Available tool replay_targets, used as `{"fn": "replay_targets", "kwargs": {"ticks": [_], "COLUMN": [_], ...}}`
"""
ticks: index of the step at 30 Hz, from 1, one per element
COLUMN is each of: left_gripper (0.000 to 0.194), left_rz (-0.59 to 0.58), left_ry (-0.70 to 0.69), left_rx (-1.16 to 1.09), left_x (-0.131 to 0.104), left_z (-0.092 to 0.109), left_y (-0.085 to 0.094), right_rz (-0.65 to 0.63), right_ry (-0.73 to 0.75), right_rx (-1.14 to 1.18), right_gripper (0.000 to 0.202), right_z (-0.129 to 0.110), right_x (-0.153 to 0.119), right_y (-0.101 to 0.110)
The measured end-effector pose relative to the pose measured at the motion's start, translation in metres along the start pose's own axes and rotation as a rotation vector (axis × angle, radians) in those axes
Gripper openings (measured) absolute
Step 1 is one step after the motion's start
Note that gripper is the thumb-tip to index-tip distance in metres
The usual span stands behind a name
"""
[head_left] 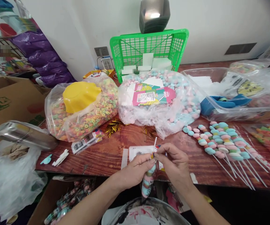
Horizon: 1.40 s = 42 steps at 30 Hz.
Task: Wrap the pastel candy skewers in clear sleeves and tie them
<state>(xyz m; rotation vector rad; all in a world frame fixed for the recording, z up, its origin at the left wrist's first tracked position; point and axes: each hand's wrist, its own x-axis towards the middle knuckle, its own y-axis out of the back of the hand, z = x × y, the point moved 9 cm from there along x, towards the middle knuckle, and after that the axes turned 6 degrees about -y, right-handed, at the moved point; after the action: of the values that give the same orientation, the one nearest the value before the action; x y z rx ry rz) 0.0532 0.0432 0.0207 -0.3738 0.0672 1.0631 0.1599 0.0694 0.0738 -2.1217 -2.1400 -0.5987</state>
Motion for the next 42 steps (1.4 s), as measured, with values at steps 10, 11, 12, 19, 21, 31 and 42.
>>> {"fn": "replay_targets", "kwargs": {"ticks": [10,11,12,19,21,31,42], "left_gripper": [0.025,0.027,0.029,0.047,0.041,0.025,0.024], "left_rz": [-0.204,-0.248,-0.285,-0.419,-0.335,-0.051,-0.038], "left_ry": [0.174,0.184,0.192,0.22,0.131,-0.062,-0.135], "left_rx": [-0.339,-0.351,-0.361,0.036,0.419,0.709,0.743], "left_x": [-0.003,-0.004,-0.006,-0.019,-0.02,-0.011,-0.029], "left_z": [-0.02,-0.019,-0.019,-0.016,-0.009,0.005,0.003], "left_y": [-0.008,-0.012,-0.015,-0.019,-0.01,0.005,0.009], "right_rz": [-0.505,-0.531,-0.546,-0.574,-0.588,-0.399,-0.819], "right_ry": [0.908,0.935,0.959,0.892,0.695,0.484,0.472], "right_rx": [-0.773,-0.766,-0.749,-0.695,-0.706,-0.718,-0.688], "right_gripper": [0.035,0.034,0.033,0.022,0.018,0.025,0.016], "right_z": [-0.047,-0.049,-0.052,-0.051,-0.033,-0.026,0.001], "right_x": [-0.027,-0.028,-0.028,-0.04,-0.039,-0.029,-0.042], "right_y": [-0.021,-0.021,-0.021,-0.028,-0.033,-0.024,-0.059]}}
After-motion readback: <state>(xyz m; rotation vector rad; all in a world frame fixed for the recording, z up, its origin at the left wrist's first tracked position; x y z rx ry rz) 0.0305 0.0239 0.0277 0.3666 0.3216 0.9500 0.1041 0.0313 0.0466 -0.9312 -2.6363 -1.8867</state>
